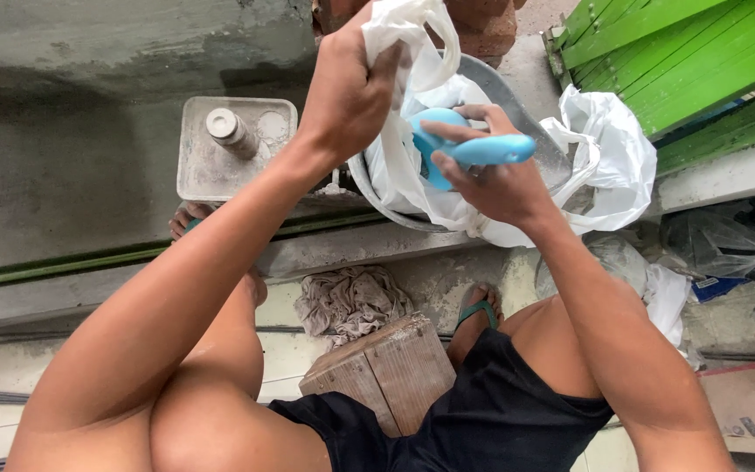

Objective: The person scoops a gray granular material from a white plastic bag using a blue plastic scoop and pours it into a metal bucket. The person holds the bag open with one hand while repeatedly scooping and transferring the material.

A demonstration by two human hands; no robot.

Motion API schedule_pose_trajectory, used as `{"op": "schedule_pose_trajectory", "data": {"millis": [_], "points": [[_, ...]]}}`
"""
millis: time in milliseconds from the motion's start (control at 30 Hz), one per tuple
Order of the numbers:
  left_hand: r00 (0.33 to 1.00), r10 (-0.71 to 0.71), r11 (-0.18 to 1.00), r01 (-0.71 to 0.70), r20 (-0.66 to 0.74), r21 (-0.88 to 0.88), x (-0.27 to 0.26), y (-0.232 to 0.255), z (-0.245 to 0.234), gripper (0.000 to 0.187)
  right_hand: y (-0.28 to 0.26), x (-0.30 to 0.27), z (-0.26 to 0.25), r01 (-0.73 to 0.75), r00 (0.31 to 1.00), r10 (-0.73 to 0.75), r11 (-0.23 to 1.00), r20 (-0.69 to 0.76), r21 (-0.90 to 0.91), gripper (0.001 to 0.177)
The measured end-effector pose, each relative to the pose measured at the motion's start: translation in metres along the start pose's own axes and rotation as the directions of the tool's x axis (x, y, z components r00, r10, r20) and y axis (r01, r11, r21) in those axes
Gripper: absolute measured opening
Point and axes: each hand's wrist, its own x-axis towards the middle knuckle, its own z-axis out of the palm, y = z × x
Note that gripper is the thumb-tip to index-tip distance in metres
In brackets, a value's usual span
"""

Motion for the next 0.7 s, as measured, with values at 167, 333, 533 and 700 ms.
{"op": "schedule_pose_trajectory", "data": {"millis": [167, 333, 533, 700], "points": [[0.994, 0.052, 0.997, -0.046, 0.096, -0.061, 0.002, 0.018, 0.003, 0.011, -0.014, 0.003, 0.005, -0.233, 0.959, 0.266, 0.939, -0.101, 0.253, 0.039], [0.988, 0.065, 0.997, -0.059, 0.137, -0.044, 0.006, 0.025, 0.007, 0.013, -0.028, 0.002, 0.001, -0.441, 0.834, 0.552, 0.653, 0.012, 0.616, 0.047], [0.985, 0.118, 0.993, -0.118, 0.127, -0.008, 0.008, 0.026, 0.015, 0.014, -0.029, -0.003, 0.008, -0.443, 0.838, 0.545, 0.681, 0.000, 0.583, 0.047], [0.977, 0.146, 0.989, -0.150, 0.158, 0.014, 0.009, 0.028, 0.018, 0.006, -0.032, -0.005, 0.008, -0.445, 0.814, 0.580, 0.596, 0.025, 0.669, 0.046]]}}
